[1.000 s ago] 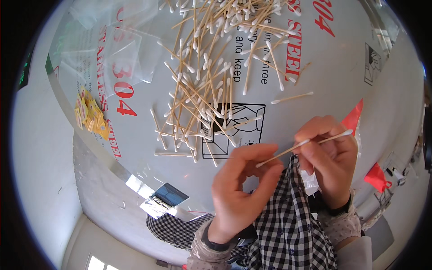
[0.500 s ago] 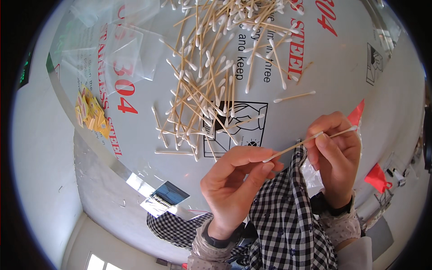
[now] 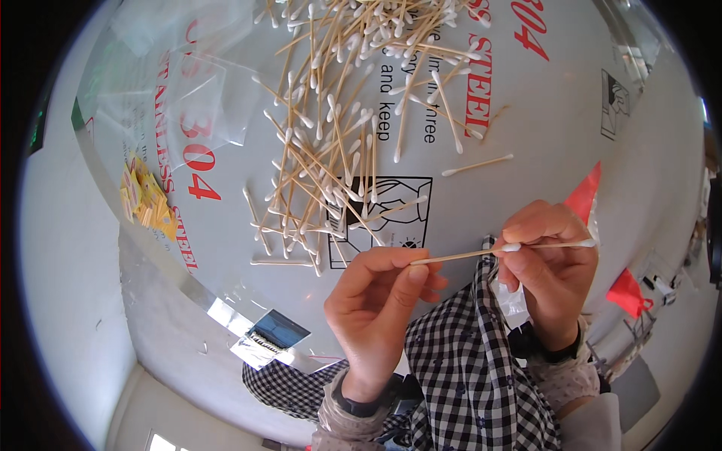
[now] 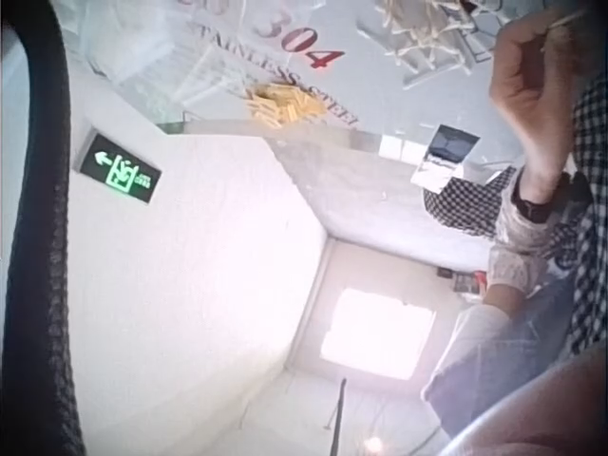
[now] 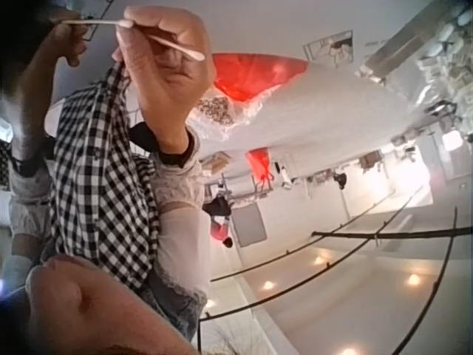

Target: The person is aligning cotton swabs and inserting them into small plastic packets on a metal table.

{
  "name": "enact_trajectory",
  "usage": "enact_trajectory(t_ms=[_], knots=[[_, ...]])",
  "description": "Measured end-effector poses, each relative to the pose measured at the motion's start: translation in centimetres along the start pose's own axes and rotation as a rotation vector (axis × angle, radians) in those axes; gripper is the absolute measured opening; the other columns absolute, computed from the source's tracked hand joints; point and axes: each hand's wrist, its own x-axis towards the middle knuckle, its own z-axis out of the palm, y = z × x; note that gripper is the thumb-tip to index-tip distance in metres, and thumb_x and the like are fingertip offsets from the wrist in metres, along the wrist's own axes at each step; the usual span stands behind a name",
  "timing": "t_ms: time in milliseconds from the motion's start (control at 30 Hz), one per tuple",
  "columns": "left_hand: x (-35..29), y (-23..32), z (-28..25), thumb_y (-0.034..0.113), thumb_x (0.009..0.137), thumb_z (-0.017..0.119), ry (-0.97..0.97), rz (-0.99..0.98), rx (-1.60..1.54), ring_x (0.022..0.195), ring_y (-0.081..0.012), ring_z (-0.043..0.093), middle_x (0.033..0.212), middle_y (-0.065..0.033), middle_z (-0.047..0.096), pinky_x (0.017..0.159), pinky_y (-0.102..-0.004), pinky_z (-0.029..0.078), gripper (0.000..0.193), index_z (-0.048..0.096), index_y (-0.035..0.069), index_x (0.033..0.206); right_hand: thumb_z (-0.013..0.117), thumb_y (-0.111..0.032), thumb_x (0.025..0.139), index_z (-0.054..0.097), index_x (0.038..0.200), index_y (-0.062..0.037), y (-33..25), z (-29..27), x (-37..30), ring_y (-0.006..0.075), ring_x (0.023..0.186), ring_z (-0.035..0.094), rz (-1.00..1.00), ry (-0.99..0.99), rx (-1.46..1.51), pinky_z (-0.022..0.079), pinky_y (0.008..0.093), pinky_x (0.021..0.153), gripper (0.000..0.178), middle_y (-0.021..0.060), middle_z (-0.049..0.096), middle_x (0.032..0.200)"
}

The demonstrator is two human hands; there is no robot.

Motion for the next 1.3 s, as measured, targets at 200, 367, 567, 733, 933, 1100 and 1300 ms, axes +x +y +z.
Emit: enact_trajectory(t_ms=[200, 367, 567, 733, 933, 1100, 1300], knots=[[-0.07, 0.04, -0.49, 0.003, 0.095, 0.062, -0.048, -0.058, -0.101, 0.073, -0.0162, 0.067, 0.089, -0.0137, 0.070, 0.066, -0.0269, 0.055, 0.013, 0.061, -0.006, 0.103, 0.065, 0.010, 0.086, 0.064, 0.102, 0.0059, 0.05, -0.17, 0.00, 0.0113, 0.076, 0.064, -0.036, -0.006, -0.002, 0.053, 0.0197, 0.063, 0.017, 0.0113, 0.063, 0.094], [-0.06, 0.16, -0.43, 0.005, 0.095, 0.062, -0.063, -0.056, -0.092, 0.071, -0.0152, 0.066, 0.087, -0.0128, 0.070, 0.067, -0.0262, 0.055, 0.013, 0.062, -0.006, 0.101, 0.065, 0.010, 0.085, 0.064, 0.102, 0.0061, 0.02, -0.20, 0.15, 0.0125, 0.079, 0.064, -0.065, -0.003, -0.008, 0.054, 0.0212, 0.067, 0.017, 0.0115, 0.063, 0.095], [-0.13, 0.15, -0.48, 0.006, 0.095, 0.062, -0.071, -0.055, -0.083, 0.070, -0.0147, 0.065, 0.085, -0.0120, 0.069, 0.066, -0.0258, 0.054, 0.012, 0.062, -0.006, 0.099, 0.065, 0.009, 0.086, 0.065, 0.101, 0.0050, 0.23, -0.50, 0.12, 0.0117, 0.078, 0.063, -0.050, -0.016, -0.012, 0.052, 0.0215, 0.066, 0.015, 0.0098, 0.063, 0.094], [-0.16, -0.03, -0.72, 0.007, 0.096, 0.062, -0.073, -0.052, -0.080, 0.069, -0.0142, 0.064, 0.083, -0.0110, 0.067, 0.065, -0.0253, 0.053, 0.012, 0.061, -0.006, 0.097, 0.066, 0.009, 0.085, 0.066, 0.100, 0.0052, -0.07, -0.16, -0.06, 0.0117, 0.078, 0.064, 0.010, 0.024, -0.049, 0.052, 0.0213, 0.065, 0.016, 0.0098, 0.064, 0.093], [-0.14, 0.00, -0.77, 0.007, 0.096, 0.061, -0.099, -0.051, -0.058, 0.069, -0.0141, 0.064, 0.083, -0.0105, 0.067, 0.065, -0.0250, 0.053, 0.013, 0.061, -0.006, 0.097, 0.069, 0.008, 0.082, 0.068, 0.095, 0.0055, 0.32, -0.34, 0.20, 0.0150, 0.074, 0.065, -0.137, -0.029, -0.238, 0.053, 0.0222, 0.066, 0.013, 0.0116, 0.065, 0.093], [-0.17, 0.01, -0.66, 0.005, 0.095, 0.063, -0.118, -0.040, -0.086, 0.070, -0.0128, 0.064, 0.084, -0.0090, 0.066, 0.065, -0.0242, 0.053, 0.011, 0.061, -0.006, 0.097, 0.071, 0.005, 0.081, 0.068, 0.089, 0.0037, 0.54, -0.26, 0.25, 0.0171, 0.070, 0.063, -0.226, 0.004, -0.471, 0.049, 0.0255, 0.061, 0.009, 0.0109, 0.066, 0.082], [-0.42, 0.23, -0.48, -0.002, 0.091, 0.065, -0.096, -0.047, -0.020, 0.071, -0.0121, 0.064, 0.086, -0.0081, 0.066, 0.065, -0.0231, 0.053, 0.011, 0.062, -0.006, 0.101, 0.071, 0.000, 0.082, 0.065, 0.081, 0.0021, 0.83, -0.43, 0.21, 0.0173, 0.063, 0.058, -0.306, 0.008, -0.567, 0.043, 0.0277, 0.056, 0.007, 0.0094, 0.065, 0.074]])
